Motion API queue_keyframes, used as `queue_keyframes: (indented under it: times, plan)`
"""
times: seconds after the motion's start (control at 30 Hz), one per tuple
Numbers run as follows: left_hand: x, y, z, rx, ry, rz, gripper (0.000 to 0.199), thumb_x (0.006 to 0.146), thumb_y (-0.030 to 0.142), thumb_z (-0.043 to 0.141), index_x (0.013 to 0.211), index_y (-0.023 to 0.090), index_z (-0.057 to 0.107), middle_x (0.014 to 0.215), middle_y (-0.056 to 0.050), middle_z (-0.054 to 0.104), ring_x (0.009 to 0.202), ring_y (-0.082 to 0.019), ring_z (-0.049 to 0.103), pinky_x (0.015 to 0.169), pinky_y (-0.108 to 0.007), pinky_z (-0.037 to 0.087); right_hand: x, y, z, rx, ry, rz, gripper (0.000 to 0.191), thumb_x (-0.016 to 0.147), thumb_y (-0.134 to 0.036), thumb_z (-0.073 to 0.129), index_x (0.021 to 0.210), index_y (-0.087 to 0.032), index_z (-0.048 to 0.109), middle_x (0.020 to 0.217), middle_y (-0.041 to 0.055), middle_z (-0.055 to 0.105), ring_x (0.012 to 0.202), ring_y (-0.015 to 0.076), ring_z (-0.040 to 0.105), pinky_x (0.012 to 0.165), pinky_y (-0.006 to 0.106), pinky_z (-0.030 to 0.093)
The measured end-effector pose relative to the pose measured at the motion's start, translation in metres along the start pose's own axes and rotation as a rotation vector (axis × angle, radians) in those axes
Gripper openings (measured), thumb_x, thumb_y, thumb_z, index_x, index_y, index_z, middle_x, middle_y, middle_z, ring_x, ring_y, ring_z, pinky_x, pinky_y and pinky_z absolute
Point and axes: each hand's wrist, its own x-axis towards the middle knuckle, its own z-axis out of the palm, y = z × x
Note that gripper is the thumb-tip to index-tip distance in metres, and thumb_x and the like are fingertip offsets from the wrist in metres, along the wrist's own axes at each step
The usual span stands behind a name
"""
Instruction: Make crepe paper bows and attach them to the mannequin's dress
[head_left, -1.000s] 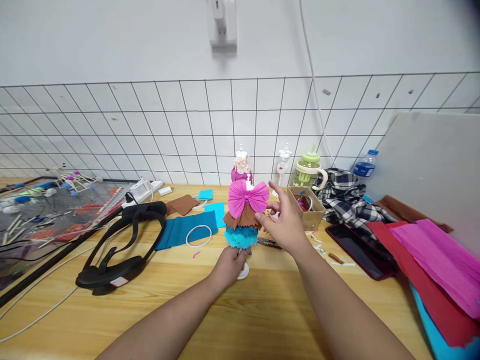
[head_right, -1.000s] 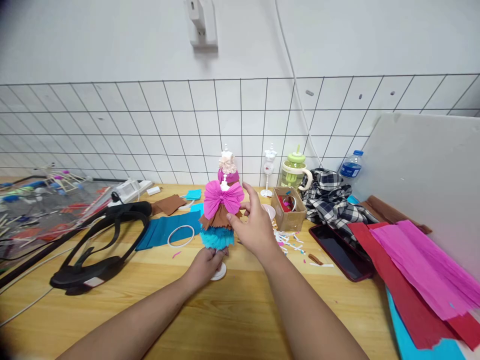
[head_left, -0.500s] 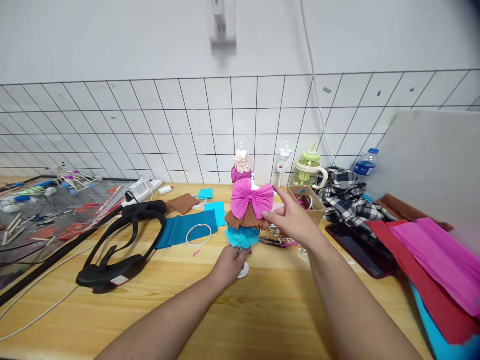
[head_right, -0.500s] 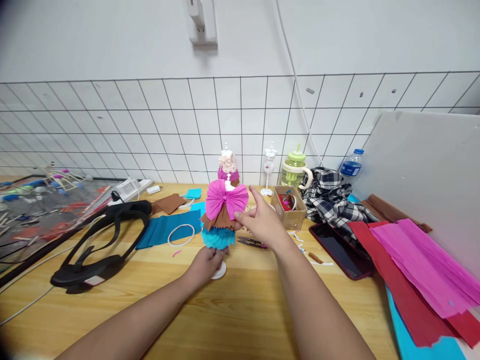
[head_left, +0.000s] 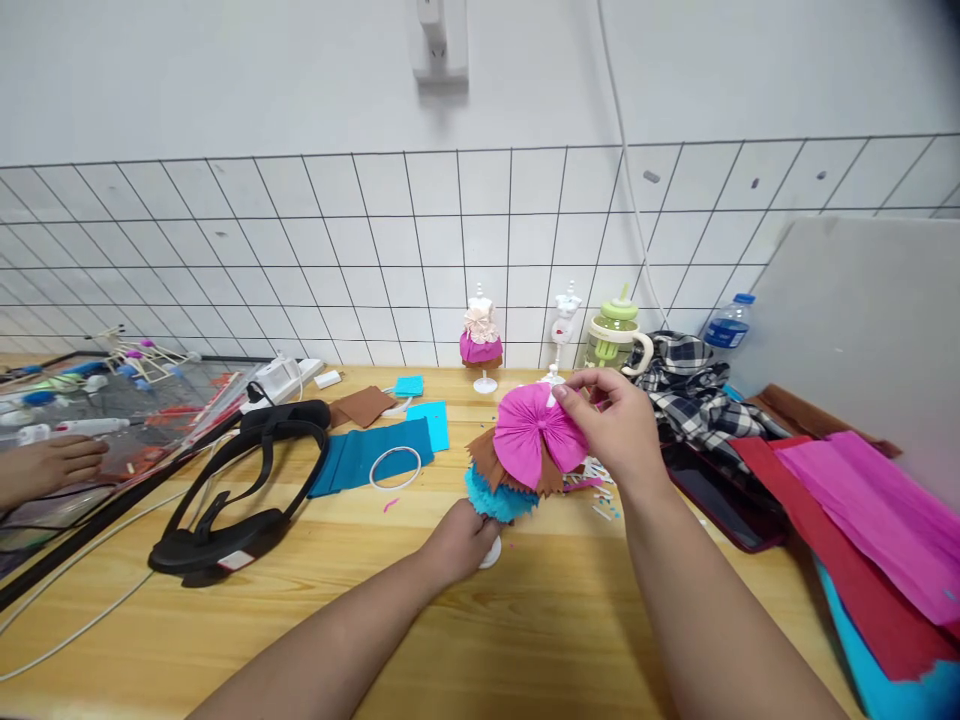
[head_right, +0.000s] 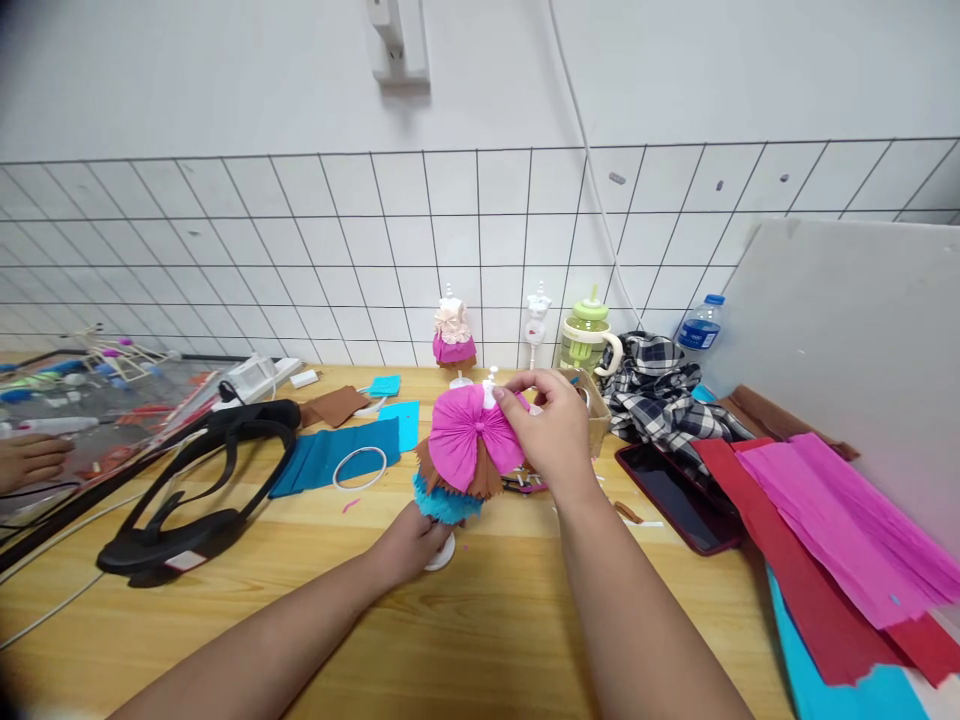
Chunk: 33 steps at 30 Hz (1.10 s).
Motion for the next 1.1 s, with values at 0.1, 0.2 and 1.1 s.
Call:
queue_keyframes:
  times: [0.1, 0.2, 1.1]
  plan:
    - [-0.001, 0.001, 0.0, -0.015, -0.016, 0.022, 0.021, 0.084, 0.021, 0.046, 0.089, 0.016, 0.066, 0.09, -0.006, 0.071, 0.085, -0.019, 0.062, 0.077, -0.027, 0.046, 0.001, 0.006, 0.001, 0.071, 0.047, 0.015, 0.024, 0.077, -0.039, 0.066, 0.088, -0.018, 0.067, 0.078, 0.0017, 0.063, 0.061, 0.0126, 0.046, 0.058, 0.026, 0.038]
    - [-0.001, -0.001, 0.001, -0.062, 0.014, 0.0, 0.02, 0.085, 0.024, 0.047, 0.087, 0.016, 0.065, 0.088, -0.005, 0.07, 0.083, -0.018, 0.062, 0.076, -0.027, 0.046, 0.0, 0.006, 0.0, 0.106, 0.159, -0.035, 0.028, 0.082, -0.039, 0.062, 0.101, -0.019, 0.063, 0.084, 0.0021, 0.064, 0.063, 0.0131, 0.048, 0.06, 0.026, 0.04]
    - [0.001, 0.01, 0.0, -0.116, 0.019, -0.194, 0.049, 0.09, 0.048, 0.039, 0.054, 0.019, 0.052, 0.047, 0.0, 0.052, 0.048, -0.014, 0.049, 0.054, -0.026, 0.038, -0.018, -0.023, 0.001, -0.151, 0.06, -0.493, 0.017, 0.087, -0.033, 0.059, 0.098, -0.024, 0.068, 0.085, 0.002, 0.069, 0.08, 0.0193, 0.055, 0.078, 0.034, 0.039]
